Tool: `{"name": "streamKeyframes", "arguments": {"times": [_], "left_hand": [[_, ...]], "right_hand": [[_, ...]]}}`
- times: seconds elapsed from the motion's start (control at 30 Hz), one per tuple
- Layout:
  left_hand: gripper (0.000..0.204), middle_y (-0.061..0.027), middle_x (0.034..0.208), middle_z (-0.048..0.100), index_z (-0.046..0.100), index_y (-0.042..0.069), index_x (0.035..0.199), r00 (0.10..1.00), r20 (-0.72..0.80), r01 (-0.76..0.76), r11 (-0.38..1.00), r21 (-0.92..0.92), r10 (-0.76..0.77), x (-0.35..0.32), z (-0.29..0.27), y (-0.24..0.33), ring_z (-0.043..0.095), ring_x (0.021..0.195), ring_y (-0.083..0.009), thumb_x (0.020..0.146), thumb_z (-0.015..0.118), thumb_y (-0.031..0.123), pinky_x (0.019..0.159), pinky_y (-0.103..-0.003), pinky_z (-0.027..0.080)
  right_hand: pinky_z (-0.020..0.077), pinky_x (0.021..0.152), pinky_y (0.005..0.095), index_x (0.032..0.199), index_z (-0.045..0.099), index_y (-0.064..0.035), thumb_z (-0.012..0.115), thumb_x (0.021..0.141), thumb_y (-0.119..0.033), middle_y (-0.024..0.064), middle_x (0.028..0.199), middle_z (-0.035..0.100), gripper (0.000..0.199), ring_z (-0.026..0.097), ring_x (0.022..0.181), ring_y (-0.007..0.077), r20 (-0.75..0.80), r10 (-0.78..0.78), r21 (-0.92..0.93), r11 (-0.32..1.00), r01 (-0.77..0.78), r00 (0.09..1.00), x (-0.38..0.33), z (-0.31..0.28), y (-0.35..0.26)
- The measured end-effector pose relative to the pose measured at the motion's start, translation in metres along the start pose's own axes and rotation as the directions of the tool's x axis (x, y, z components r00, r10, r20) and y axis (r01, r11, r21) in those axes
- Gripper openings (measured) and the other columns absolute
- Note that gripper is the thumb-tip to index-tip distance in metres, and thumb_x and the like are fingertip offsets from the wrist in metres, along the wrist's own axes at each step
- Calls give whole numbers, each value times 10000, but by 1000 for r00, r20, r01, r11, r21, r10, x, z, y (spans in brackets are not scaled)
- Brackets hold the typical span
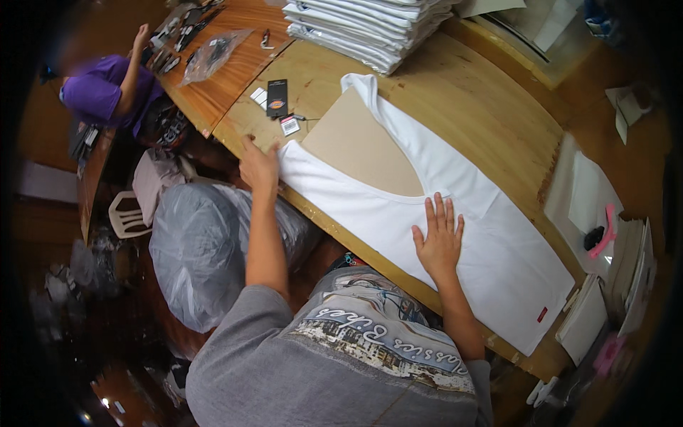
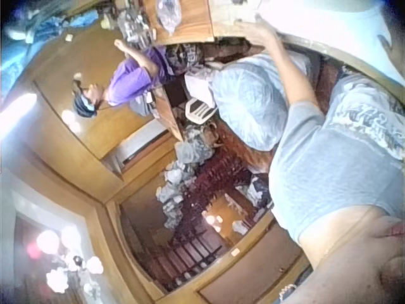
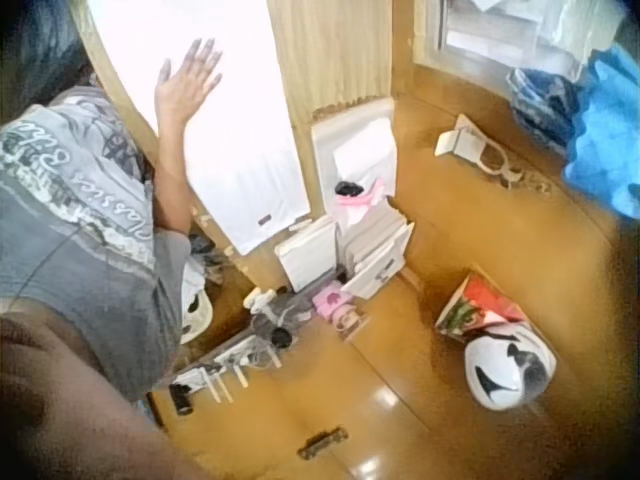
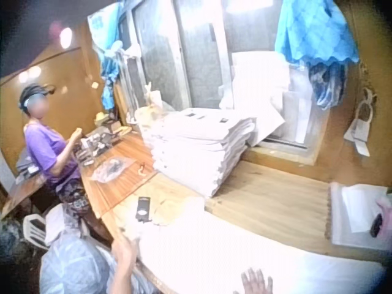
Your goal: The person folds white tank tops on a wooden table using a cardboard template to ensure consistent creases. They place a tag on the folded garment and stack it with others. The process is repeated for multiple shirts.
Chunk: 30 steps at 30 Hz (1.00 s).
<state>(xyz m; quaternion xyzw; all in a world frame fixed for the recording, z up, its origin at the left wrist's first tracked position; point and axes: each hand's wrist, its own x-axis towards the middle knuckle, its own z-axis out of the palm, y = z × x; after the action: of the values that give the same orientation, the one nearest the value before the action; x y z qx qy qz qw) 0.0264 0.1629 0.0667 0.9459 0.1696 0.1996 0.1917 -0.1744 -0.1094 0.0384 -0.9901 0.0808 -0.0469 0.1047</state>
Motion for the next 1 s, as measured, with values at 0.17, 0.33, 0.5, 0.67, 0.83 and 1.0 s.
{"name": "streamKeyframes", "arguments": {"times": [0.17,0.33,0.5,0.67,0.83,1.0], "left_hand": [[423,-96,998,507,465,69,1066,472,-13,-861,458,-222,882,67,33,67,463,964,-272,654,527,-2,789,-389,368],[317,-49,938,536,520,95,1000,-185,-154,-983,-184,23,971,83,76,144,452,973,-224,708,440,3,815,-354,349],[215,-26,878,519,534,109,927,-296,412,-955,-265,-131,862,116,98,123,449,935,-196,728,455,88,812,-333,347],[171,-48,892,504,533,95,874,-63,300,-995,-82,51,952,132,99,78,457,910,-209,707,501,115,771,-338,357],[378,-114,1255,378,448,84,1107,54,151,-959,93,-268,987,60,87,106,340,1165,-271,776,502,259,958,-402,267],[386,-122,1217,428,491,53,1064,182,191,-884,245,-397,965,56,106,75,395,1124,-280,779,507,313,966,-427,236]], "right_hand": [[131,998,455,1279,310,-139,470,790,-342,33,1363,231,553,177,1263,230,28,-2,-9,1000,3,1000,2,-1,-3],[140,999,455,1259,357,-146,484,772,-360,23,1346,269,547,215,1249,220,7,14,-1,1000,-14,1000,2,-2,-3],[156,995,451,1254,363,-147,501,761,-351,25,1339,283,552,238,1239,219,1,31,27,999,-31,1000,2,-4,-4],[171,990,448,1254,362,-147,506,759,-352,27,1336,287,555,244,1235,218,2,26,28,999,-26,1000,3,-5,-5],[172,989,449,1258,355,-151,501,764,-358,28,1338,281,555,239,1236,225,-6,35,-2,999,-35,999,-1,-4,-2],[160,992,451,1263,342,-148,488,773,-357,34,1346,264,552,228,1241,228,5,13,10,1000,-14,1000,0,-4,-3]]}}
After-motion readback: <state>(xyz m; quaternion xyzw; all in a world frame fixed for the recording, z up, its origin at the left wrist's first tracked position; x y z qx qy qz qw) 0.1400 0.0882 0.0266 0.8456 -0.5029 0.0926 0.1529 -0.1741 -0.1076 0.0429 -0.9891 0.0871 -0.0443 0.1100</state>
